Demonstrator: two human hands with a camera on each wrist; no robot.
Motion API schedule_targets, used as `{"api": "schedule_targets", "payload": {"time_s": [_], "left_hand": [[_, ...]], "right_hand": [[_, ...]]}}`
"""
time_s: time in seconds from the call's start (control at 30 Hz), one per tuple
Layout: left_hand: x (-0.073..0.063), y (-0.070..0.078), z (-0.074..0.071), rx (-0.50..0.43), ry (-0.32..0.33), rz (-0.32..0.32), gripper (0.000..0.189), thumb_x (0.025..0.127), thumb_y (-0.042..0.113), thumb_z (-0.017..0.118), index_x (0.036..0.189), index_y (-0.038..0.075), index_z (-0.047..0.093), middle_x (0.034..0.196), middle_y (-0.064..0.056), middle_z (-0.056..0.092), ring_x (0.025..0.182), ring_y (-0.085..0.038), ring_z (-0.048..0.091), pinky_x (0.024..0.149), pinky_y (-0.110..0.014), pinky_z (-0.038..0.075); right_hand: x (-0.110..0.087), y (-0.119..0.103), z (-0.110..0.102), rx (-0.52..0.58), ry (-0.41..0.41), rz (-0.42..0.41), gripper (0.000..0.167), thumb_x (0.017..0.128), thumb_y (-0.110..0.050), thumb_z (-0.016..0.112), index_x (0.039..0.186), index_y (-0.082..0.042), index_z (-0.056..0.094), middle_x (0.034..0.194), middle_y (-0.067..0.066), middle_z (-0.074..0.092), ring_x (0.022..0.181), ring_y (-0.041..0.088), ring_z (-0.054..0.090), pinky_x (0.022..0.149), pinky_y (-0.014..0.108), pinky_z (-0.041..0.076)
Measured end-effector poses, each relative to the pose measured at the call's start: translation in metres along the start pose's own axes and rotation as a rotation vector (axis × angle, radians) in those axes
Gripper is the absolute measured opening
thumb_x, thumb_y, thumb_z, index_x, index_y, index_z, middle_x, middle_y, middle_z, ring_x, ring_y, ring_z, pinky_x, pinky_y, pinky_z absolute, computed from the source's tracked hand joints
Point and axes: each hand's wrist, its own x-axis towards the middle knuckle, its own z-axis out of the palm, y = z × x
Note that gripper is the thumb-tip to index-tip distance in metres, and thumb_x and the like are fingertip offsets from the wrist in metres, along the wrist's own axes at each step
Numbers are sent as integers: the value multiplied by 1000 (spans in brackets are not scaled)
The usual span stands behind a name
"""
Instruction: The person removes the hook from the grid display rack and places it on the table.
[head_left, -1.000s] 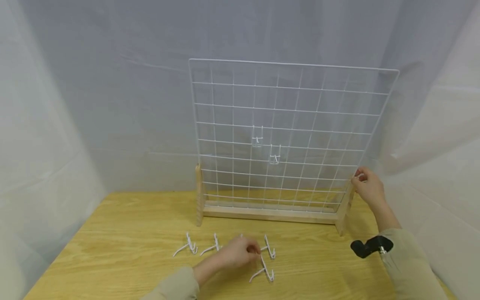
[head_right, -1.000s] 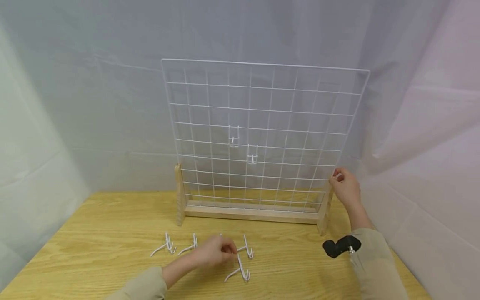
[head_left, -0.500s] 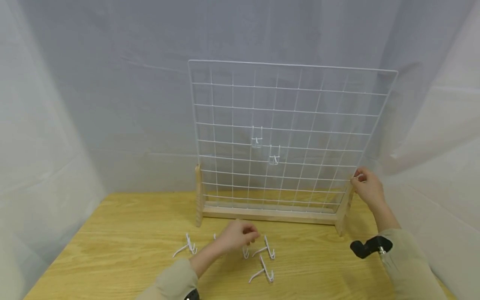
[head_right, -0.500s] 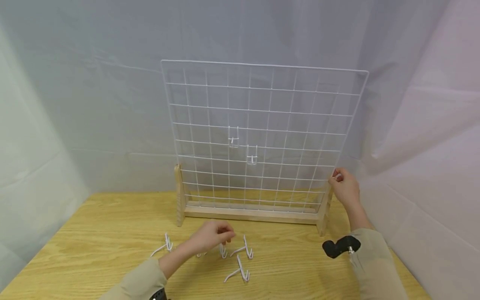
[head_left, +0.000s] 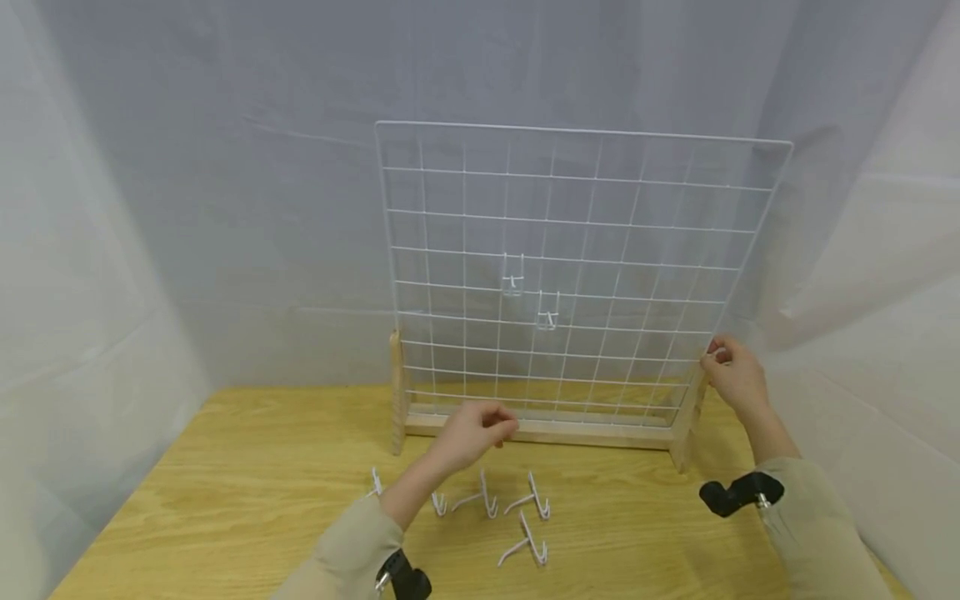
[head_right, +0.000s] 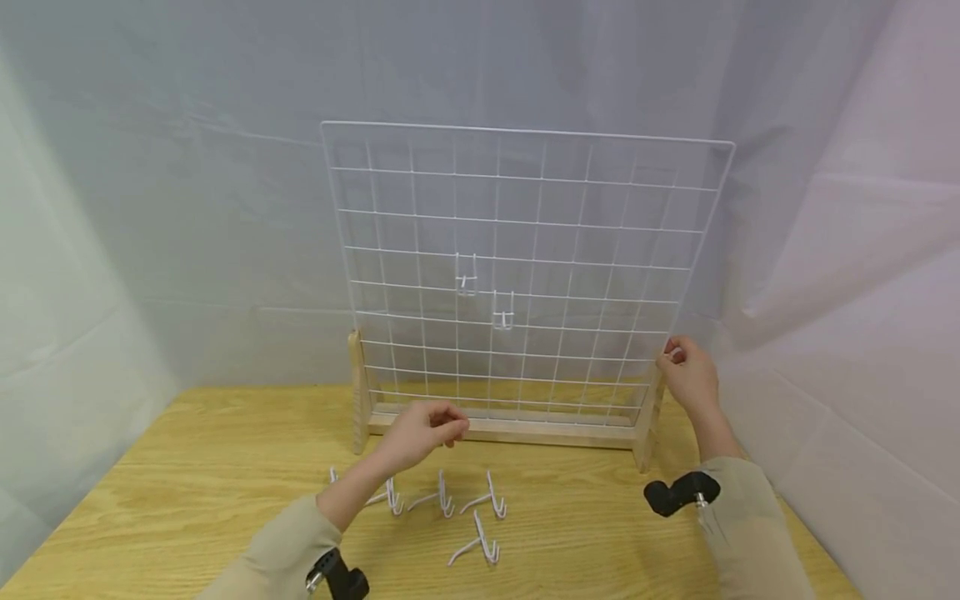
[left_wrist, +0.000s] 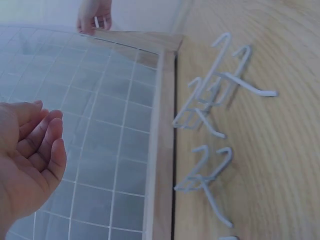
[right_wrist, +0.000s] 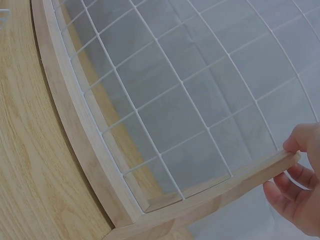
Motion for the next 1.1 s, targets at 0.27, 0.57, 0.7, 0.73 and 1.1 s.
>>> {"api": "schedule_targets", "payload": {"time_s": [0.27,0.57,0.7,0.73,1.1], "left_hand": [[13,9,-12,-39,76,30,16,92,14,57,98,1,64,79,-4,64,68,-14,58,64,-30,51],[26,15,-19,-61,147,27,18,93,18,57,100,2,65,82,-11,65,70,-21,61,64,-27,50],[33,17,-19,-82,160,34,18,93,17,57,99,2,65,81,-13,66,73,-29,61,64,-32,51],[35,18,-19,-90,164,35,18,92,16,57,99,1,65,80,-13,66,74,-31,61,64,-32,51],[55,30,-26,-138,177,-7,19,92,11,56,102,-4,63,82,-13,65,70,-20,60,65,-29,53]], "right_hand": [[0,1,0,-8,17,-12,14,89,-8,46,98,2,48,92,19,48,77,30,50,53,27,43],[1,1,1,0,7,-9,14,89,-8,46,99,2,48,93,19,47,72,24,51,52,26,43],[0,1,0,-6,13,-13,14,89,-8,46,99,2,48,92,18,48,71,23,51,51,25,43],[0,1,0,-8,14,-13,14,88,-8,46,99,2,48,92,18,48,71,23,51,52,25,43],[-3,0,-2,-5,15,-13,15,89,-9,47,98,2,49,93,19,48,76,28,50,53,28,43]]}}
